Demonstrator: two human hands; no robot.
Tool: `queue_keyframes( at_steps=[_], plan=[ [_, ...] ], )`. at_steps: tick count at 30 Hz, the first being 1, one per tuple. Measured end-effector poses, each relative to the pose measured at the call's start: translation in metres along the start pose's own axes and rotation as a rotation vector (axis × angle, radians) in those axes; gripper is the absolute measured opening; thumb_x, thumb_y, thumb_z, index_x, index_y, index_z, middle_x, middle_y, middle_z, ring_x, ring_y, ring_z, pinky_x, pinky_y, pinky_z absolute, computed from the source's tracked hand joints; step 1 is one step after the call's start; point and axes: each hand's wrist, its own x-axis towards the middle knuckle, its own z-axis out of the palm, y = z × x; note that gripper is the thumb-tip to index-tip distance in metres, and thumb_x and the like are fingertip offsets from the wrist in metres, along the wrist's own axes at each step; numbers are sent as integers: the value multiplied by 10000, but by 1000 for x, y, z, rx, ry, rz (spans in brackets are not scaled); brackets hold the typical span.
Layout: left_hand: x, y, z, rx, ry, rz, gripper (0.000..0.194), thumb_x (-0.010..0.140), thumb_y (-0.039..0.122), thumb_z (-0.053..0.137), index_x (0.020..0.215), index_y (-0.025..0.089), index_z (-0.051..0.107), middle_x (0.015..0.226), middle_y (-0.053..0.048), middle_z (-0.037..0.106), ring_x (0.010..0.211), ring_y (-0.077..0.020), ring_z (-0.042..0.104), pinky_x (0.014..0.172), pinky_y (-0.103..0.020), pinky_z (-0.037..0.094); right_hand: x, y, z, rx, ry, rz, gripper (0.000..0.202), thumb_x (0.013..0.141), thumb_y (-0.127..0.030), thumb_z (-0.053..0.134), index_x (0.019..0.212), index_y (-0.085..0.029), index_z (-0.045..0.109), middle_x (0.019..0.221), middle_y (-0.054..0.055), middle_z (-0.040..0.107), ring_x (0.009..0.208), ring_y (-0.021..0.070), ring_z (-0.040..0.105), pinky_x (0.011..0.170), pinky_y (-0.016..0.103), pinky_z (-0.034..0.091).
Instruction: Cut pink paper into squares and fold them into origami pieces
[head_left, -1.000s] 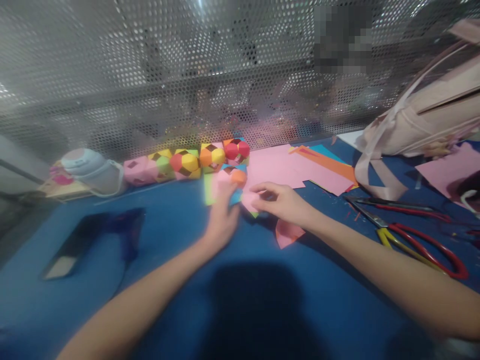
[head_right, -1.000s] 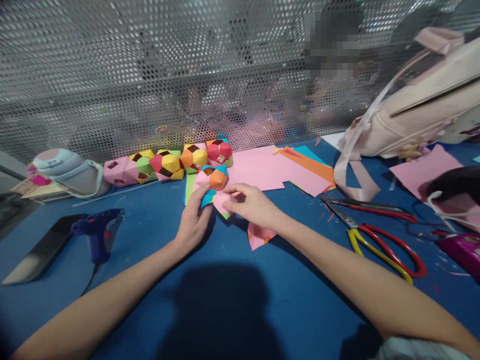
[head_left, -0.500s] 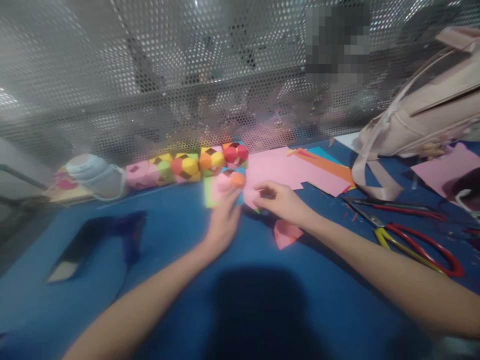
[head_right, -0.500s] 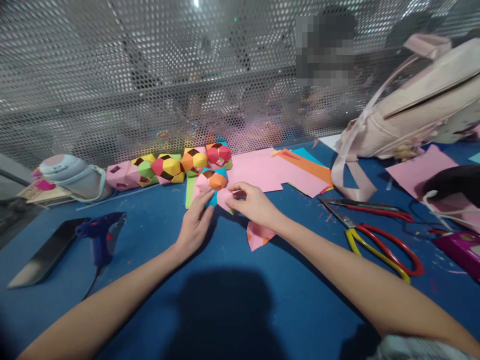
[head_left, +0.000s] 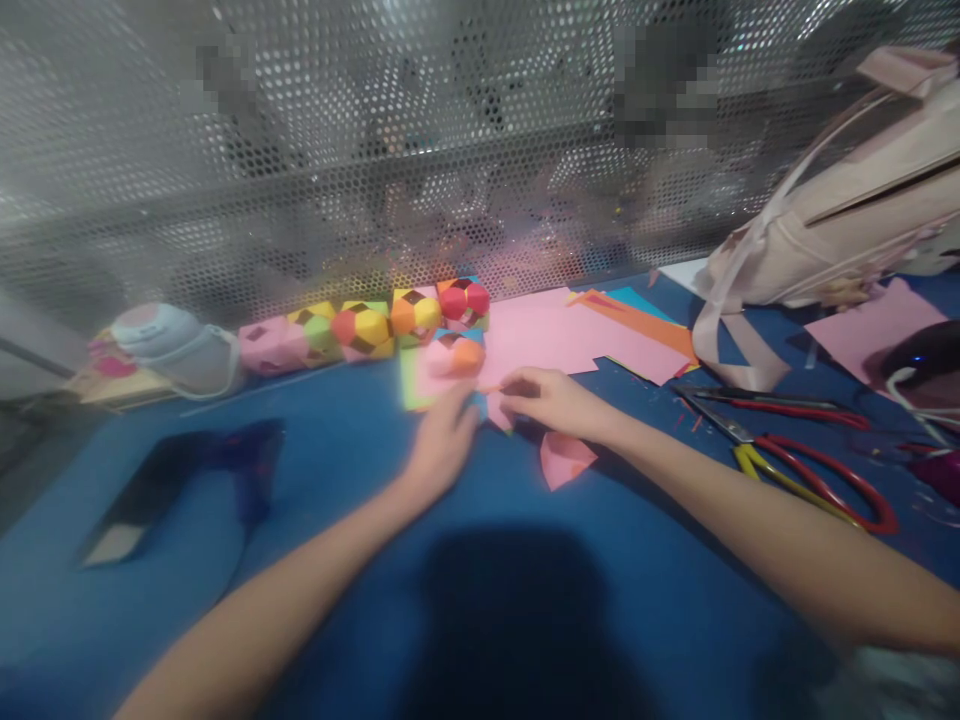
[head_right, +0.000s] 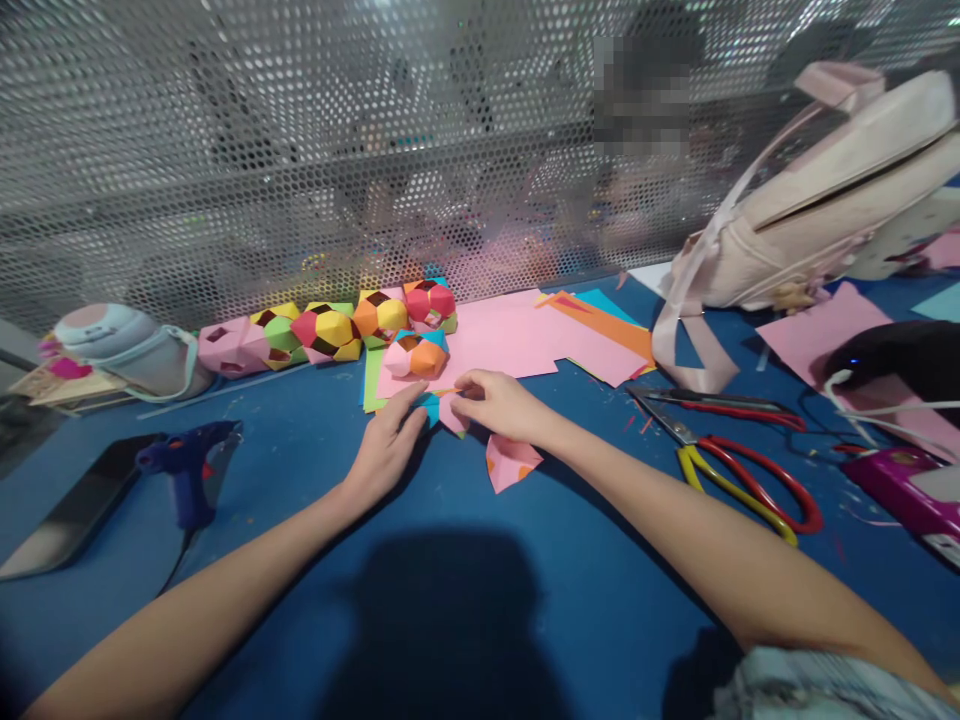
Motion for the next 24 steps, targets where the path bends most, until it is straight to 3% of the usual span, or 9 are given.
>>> queue_keyframes(
  at_steps=[4,8,12,15,19,24],
  plan=[
    [3,3,-2,-8,-13,-84,361,915,254,409,1214,149,581,1278,-107,609,1191,-225,552,1059,-409,396,-1,-5,-15,-41,-40,4,146,815,-189,583,929,-137,657,974,83,709,895,180,650,859,340,489],
    [5,4,-2,14,3,-64,336,910,257,409,1162,147,604,1209,-104,643,1121,-218,584,1017,-395,428,-11,-25,-45,-212,-142,-42,208,849,-261,532,970,-146,656,1031,70,693,923,175,634,838,298,478],
    [6,3,-2,87,17,32,302,909,253,408,1102,153,617,1139,-99,662,1065,-217,593,978,-399,448,-20,-37,-67,-407,-472,-53,321,771,-347,621,1028,-160,658,965,46,694,844,178,625,737,255,469],
    [5,2,-2,140,24,107,282,919,256,402,1073,166,620,1114,-92,665,1050,-214,594,964,-401,457,-22,-36,-64,-553,-664,-39,297,758,-314,622,1008,-158,666,855,30,681,726,158,588,610,235,412],
    [4,-2,-1,205,8,218,280,927,266,420,1101,162,612,1166,-111,645,1108,-230,575,992,-434,444,-24,-35,-43,-605,-711,-98,166,785,-150,498,817,-134,660,734,24,638,623,120,515,540,231,336],
    [2,-4,0,243,-46,349,287,931,270,445,1156,171,594,1277,-139,577,1182,-236,544,1004,-439,447,-28,-43,-27,-274,-862,-75,286,843,-366,553,980,-136,653,817,32,663,680,124,566,594,217,416]
  ],
)
